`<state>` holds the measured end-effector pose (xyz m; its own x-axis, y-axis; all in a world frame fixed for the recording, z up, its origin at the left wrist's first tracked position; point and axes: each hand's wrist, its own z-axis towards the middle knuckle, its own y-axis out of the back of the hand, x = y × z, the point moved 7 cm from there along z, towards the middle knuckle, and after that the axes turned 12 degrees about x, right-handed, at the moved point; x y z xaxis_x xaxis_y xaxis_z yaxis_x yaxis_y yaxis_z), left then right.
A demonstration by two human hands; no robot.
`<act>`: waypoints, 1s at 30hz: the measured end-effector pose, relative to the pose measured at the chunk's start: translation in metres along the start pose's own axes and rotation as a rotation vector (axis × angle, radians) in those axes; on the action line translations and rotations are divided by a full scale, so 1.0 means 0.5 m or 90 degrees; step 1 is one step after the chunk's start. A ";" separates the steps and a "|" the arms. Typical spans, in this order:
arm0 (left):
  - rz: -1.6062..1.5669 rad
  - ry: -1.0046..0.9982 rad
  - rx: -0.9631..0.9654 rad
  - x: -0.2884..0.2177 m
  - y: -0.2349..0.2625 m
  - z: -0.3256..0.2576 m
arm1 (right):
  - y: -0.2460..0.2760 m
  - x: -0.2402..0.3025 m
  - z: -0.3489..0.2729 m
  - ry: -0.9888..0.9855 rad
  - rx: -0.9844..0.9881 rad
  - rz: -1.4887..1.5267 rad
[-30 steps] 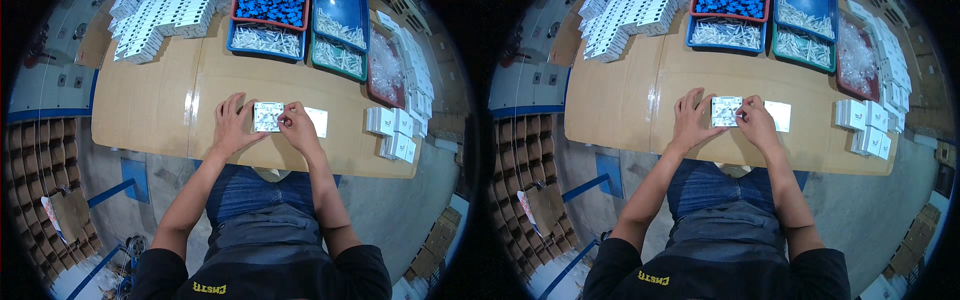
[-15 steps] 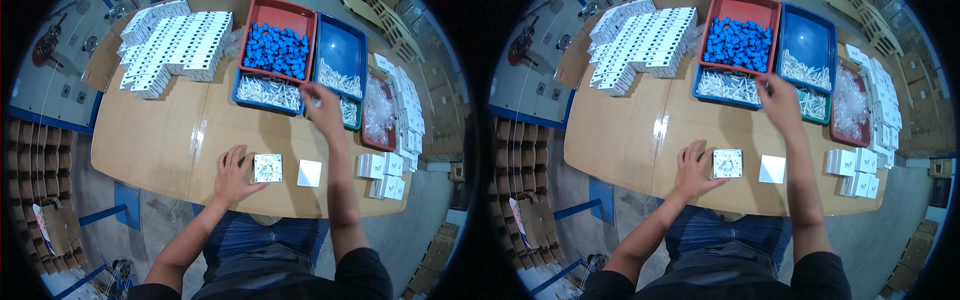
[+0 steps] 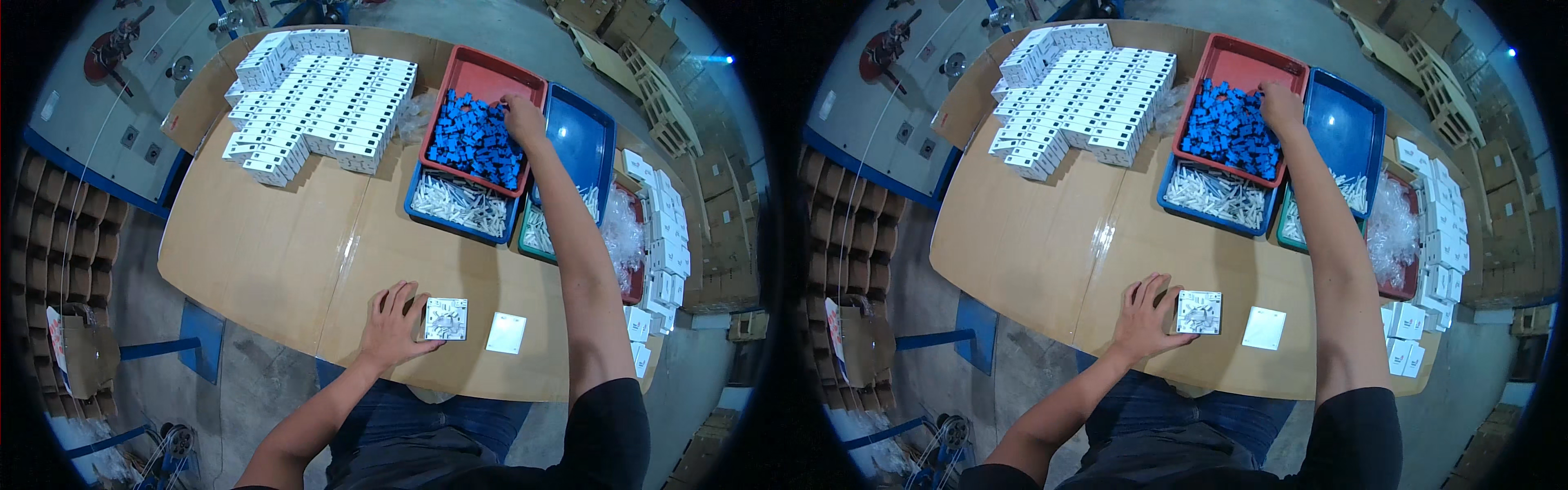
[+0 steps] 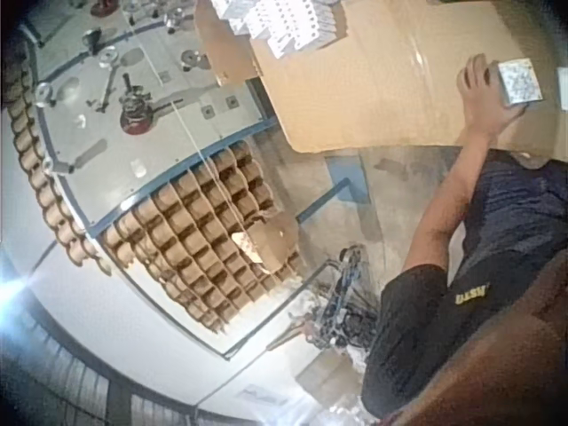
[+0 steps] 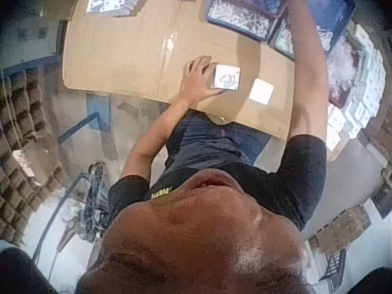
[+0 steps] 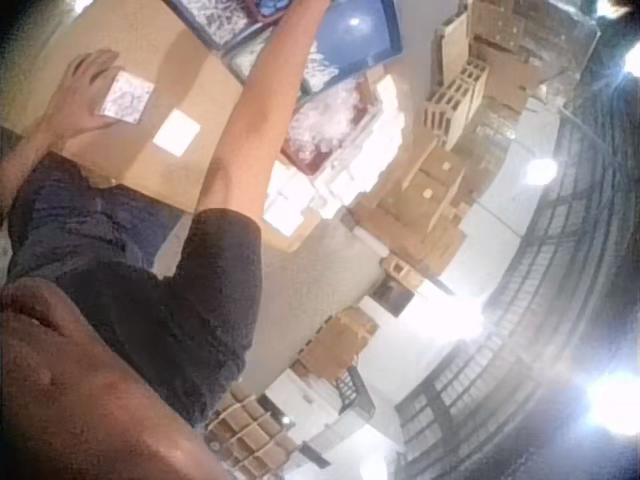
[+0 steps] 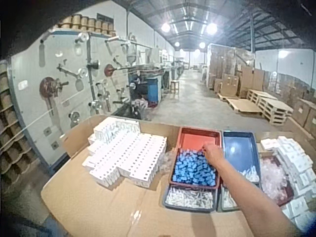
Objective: Packing blue components and white strips into white cardboard boxes at a factory workstation.
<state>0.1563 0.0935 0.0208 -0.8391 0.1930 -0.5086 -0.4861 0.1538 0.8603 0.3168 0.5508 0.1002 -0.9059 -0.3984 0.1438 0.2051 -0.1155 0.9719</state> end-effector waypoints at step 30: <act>0.021 -0.027 -0.033 -0.016 -0.004 -0.003 | 0.288 0.282 -0.615 0.239 -0.439 0.320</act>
<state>0.1636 0.0903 0.0230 -0.8445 0.2380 -0.4798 -0.4709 0.0966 0.8769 0.3324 0.1983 0.2034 -0.4963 -0.8025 0.3311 0.8244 -0.3161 0.4696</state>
